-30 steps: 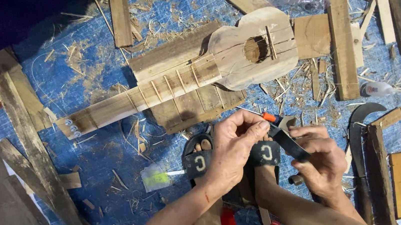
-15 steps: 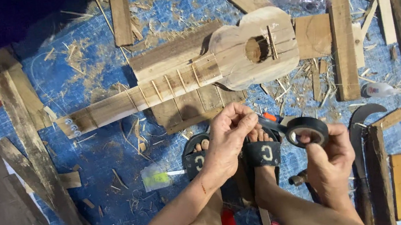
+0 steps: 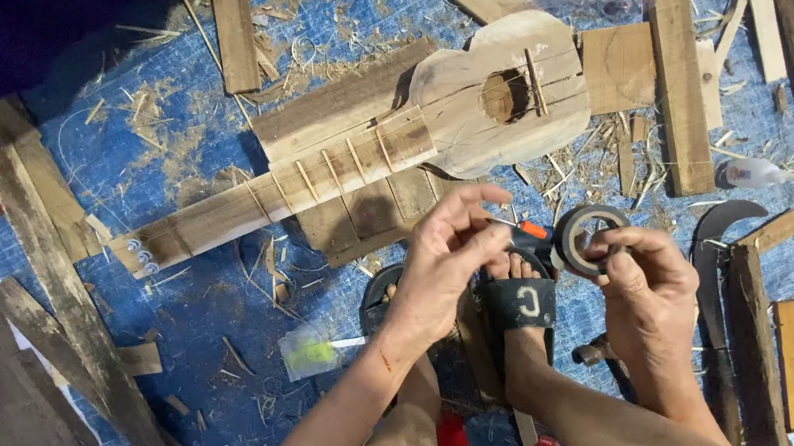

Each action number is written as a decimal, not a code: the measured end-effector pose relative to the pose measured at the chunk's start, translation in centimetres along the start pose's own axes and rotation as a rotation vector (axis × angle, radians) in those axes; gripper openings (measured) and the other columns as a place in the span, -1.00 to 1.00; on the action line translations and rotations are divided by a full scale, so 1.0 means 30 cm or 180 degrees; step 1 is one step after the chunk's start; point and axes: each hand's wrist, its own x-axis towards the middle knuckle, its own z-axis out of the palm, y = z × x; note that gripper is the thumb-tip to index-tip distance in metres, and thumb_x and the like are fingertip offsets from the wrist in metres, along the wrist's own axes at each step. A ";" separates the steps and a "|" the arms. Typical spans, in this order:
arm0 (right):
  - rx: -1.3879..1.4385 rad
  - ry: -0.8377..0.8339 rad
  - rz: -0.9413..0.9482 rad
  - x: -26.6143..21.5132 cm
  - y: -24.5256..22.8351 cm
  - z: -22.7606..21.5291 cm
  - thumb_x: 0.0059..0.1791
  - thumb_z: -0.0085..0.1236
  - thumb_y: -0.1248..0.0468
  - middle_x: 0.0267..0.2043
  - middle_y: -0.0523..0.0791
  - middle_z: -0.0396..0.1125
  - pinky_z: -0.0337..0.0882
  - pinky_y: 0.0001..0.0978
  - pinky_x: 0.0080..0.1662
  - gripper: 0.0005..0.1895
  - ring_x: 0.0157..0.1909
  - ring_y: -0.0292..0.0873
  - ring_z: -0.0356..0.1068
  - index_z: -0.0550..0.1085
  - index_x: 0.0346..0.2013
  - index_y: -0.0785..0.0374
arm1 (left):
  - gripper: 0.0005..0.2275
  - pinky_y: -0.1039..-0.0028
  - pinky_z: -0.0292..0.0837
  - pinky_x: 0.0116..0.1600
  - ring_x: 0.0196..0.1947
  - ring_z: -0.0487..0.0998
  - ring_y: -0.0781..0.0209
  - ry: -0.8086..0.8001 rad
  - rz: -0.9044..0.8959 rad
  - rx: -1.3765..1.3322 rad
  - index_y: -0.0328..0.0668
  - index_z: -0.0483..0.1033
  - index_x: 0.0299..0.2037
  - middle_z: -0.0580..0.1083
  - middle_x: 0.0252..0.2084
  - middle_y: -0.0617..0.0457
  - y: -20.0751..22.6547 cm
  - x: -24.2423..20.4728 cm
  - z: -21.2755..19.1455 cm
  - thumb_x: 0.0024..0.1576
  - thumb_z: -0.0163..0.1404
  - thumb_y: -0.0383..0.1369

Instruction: Assembling a handmade wooden stringed instrument by applying glue, attaching strings, and wrapping tape.

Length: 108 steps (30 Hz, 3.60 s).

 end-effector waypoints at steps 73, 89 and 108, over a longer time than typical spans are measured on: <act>-0.1942 -0.0494 -0.3126 0.076 -0.039 0.164 -0.04 0.22 0.25 -0.15 -0.10 0.52 0.30 -0.23 0.01 -0.67 -0.25 -0.18 0.46 0.42 0.00 0.19 | -0.96 0.54 0.45 -0.26 -0.37 0.52 0.32 0.0838 0.1745 0.2279 -0.18 0.51 -0.30 0.52 -0.40 0.09 0.147 0.084 0.052 0.17 0.05 -0.51; -0.2631 -0.0055 -0.2364 0.075 -0.056 0.134 -0.01 0.24 0.32 -0.24 -0.03 0.39 0.37 -0.34 -0.20 -0.76 -0.27 -0.09 0.40 0.41 -0.13 0.33 | -0.94 0.49 0.53 -0.31 -0.40 0.58 0.22 0.0256 0.1818 0.3032 -0.25 0.50 -0.28 0.56 -0.35 -0.01 0.122 0.258 0.041 0.20 0.02 -0.58; -0.3537 0.0158 -0.0476 0.063 0.103 -0.081 0.06 0.10 0.01 -0.32 -0.09 0.48 0.37 -0.42 -0.63 -0.65 -0.63 -0.25 0.37 0.39 -0.09 0.23 | -0.90 0.56 0.34 -0.35 -0.45 0.42 0.31 0.1267 0.3022 0.3236 -0.15 0.46 -0.16 0.49 -0.30 0.07 0.332 0.714 -0.196 0.23 -0.04 -0.58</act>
